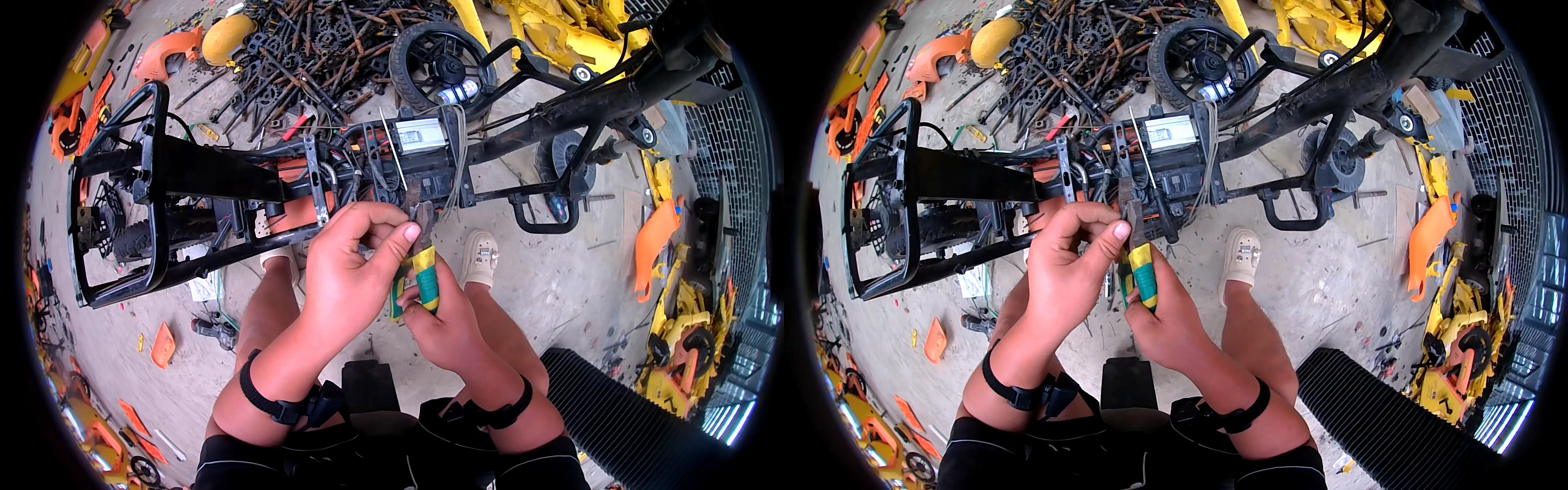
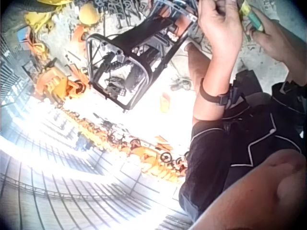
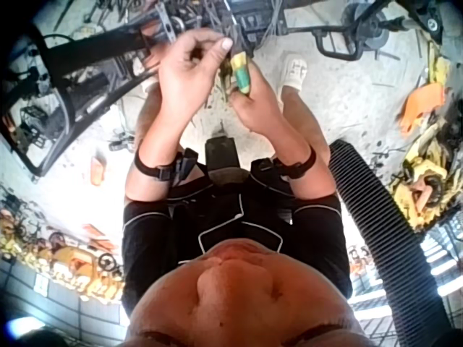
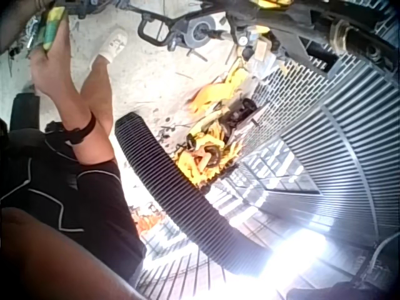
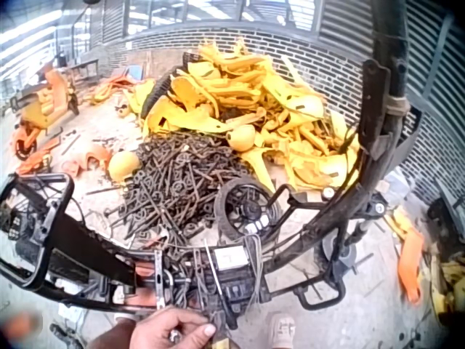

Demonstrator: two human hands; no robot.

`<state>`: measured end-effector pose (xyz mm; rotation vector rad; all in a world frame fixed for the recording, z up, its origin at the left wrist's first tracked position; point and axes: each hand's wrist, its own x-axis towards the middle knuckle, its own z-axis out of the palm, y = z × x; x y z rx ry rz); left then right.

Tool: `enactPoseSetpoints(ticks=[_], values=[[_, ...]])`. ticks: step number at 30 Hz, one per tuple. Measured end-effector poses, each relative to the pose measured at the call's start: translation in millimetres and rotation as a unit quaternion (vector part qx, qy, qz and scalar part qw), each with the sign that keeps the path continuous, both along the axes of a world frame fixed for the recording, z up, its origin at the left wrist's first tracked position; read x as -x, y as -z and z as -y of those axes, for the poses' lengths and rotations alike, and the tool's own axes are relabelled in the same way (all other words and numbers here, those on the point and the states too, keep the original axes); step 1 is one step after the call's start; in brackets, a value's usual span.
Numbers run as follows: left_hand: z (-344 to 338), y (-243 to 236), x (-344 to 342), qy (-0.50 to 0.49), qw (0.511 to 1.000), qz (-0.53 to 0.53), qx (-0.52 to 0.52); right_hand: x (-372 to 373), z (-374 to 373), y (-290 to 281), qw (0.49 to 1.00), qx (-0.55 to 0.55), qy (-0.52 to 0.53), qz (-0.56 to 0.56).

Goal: The person uses pliers and a screwdriver to work on the wiring and internal frame components of a dismantled electric scooter.

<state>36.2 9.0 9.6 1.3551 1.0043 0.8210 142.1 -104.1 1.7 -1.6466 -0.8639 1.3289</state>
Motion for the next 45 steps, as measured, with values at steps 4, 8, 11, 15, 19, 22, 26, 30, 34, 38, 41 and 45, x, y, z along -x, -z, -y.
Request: enactPoseSetpoints(ticks=[4, 8, 11, 15, 19, 22, 26, 30, 34, 38, 41, 45], values=[[0, 0, 0, 0.001, 1.000, -0.006, -0.007, -1, 1, 3, 1.000, -0.011, 0.001, 0.002], [1, 0, 0, -0.004, 1.000, -0.001, -0.012, -1, 3, 8, 1.000, -0.027, 0.001, 0.009], [1, 0, 1, -0.002, 1.000, -0.005, -0.016, -2, 4, 8, 1.000, -0.022, 0.000, 0.021], [0, -2, 1, -0.002, 1.000, -0.001, -0.013, -4, 2, 4, 0.997, -0.032, -0.016, 0.064], [1, -6, 3, 0.000, 1.000, 0.009, -0.001, -5, -3, -3, 0.998, -0.066, -0.018, -0.004], [1, -8, 2, 0.000, 0.999, 0.014, -0.048, -4, -3, -1, 0.994, -0.047, 0.000, -0.101], [0, -8, 4, -0.001, 1.000, 0.020, -0.020, -1, -4, 3, 0.991, -0.043, 0.025, -0.123], [-1, -11, 6, 0.004, 1.000, 0.013, -0.027, -1, -6, 7, 0.987, -0.065, 0.011, -0.149], [-1, -12, 6, 0.007, 0.999, 0.024, -0.044, -1, -6, 7, 0.990, -0.079, 0.001, -0.121], [-1, -13, 6, 0.005, 0.999, 0.027, -0.042, 0, -7, 6, 0.992, -0.086, -0.003, -0.094], [-2, -11, 7, 0.006, 0.998, 0.028, -0.059, 1, -8, 7, 0.993, -0.082, 0.001, -0.079], [-2, -12, 9, 0.020, 0.998, 0.029, -0.056, 1, -9, 6, 0.994, -0.070, 0.009, -0.087]])
